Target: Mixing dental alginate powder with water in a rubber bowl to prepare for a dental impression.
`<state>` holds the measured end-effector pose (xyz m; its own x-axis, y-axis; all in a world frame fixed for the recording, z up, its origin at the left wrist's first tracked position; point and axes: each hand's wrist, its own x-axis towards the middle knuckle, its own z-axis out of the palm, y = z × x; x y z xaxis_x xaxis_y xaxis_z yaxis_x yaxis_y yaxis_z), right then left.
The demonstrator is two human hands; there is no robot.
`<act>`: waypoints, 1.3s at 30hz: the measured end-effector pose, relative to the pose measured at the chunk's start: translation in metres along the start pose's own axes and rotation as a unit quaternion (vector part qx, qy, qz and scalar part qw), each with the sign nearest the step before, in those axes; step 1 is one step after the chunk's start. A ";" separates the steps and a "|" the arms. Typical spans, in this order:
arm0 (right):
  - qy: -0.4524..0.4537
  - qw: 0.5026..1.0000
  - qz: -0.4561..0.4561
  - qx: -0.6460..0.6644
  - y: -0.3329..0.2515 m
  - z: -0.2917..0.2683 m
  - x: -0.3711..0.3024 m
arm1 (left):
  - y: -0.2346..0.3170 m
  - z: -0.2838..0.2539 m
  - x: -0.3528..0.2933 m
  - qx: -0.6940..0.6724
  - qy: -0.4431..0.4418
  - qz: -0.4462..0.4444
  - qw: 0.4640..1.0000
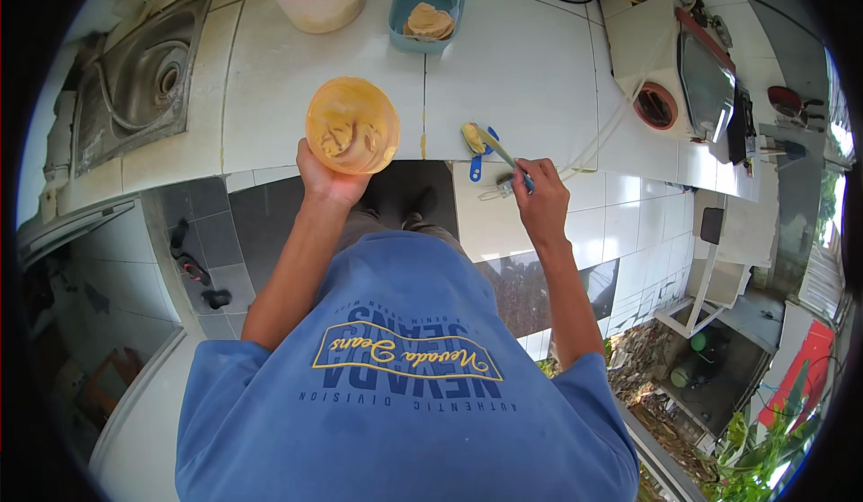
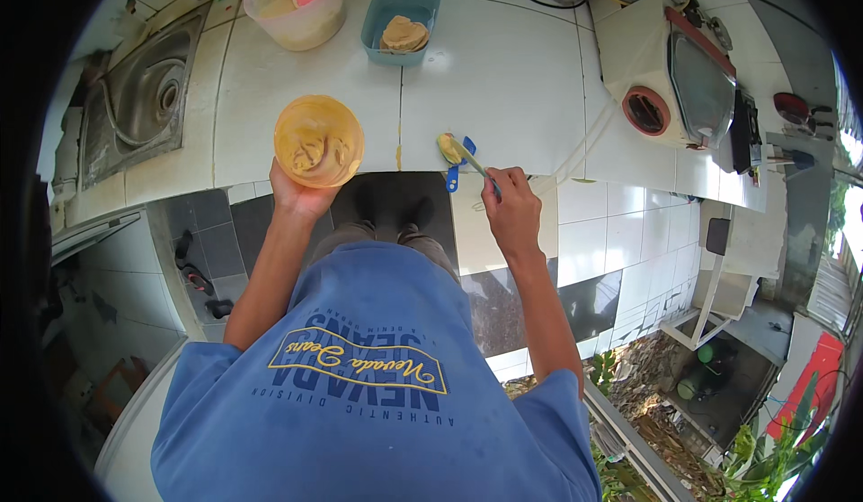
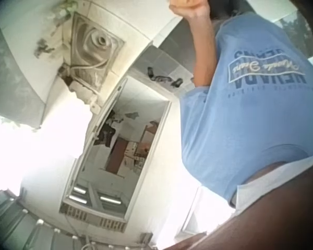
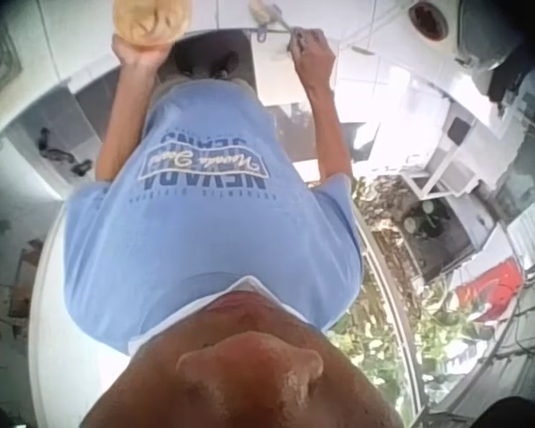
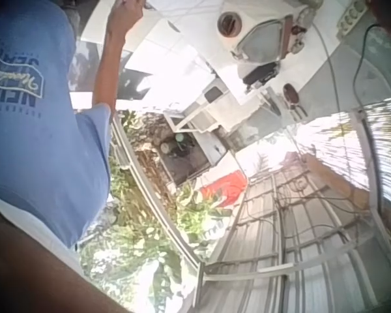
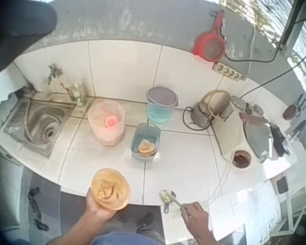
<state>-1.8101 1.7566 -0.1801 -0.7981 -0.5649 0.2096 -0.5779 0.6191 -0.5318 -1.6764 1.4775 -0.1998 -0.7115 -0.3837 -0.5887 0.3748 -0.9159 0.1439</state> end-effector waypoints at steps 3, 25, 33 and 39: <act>-0.014 0.999 -0.025 -0.027 0.004 0.003 0.003 | 0.000 -0.009 -0.004 -0.015 -0.008 -0.006 1.000; -0.037 0.999 -0.021 -0.030 0.010 0.001 -0.004 | -0.001 -0.013 -0.011 0.024 0.077 0.008 0.997; -0.040 0.999 -0.008 -0.036 0.011 -0.004 -0.012 | 0.003 -0.015 -0.012 0.028 0.091 0.012 0.995; -0.033 0.999 -0.006 -0.037 0.009 -0.007 -0.012 | 0.003 -0.014 -0.011 0.031 0.089 0.006 0.996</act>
<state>-1.8069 1.7728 -0.1817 -0.7800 -0.6053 0.1589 -0.5997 0.6503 -0.4664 -1.6592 1.4805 -0.2044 -0.5885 -0.3730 -0.7173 0.3411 -0.9189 0.1980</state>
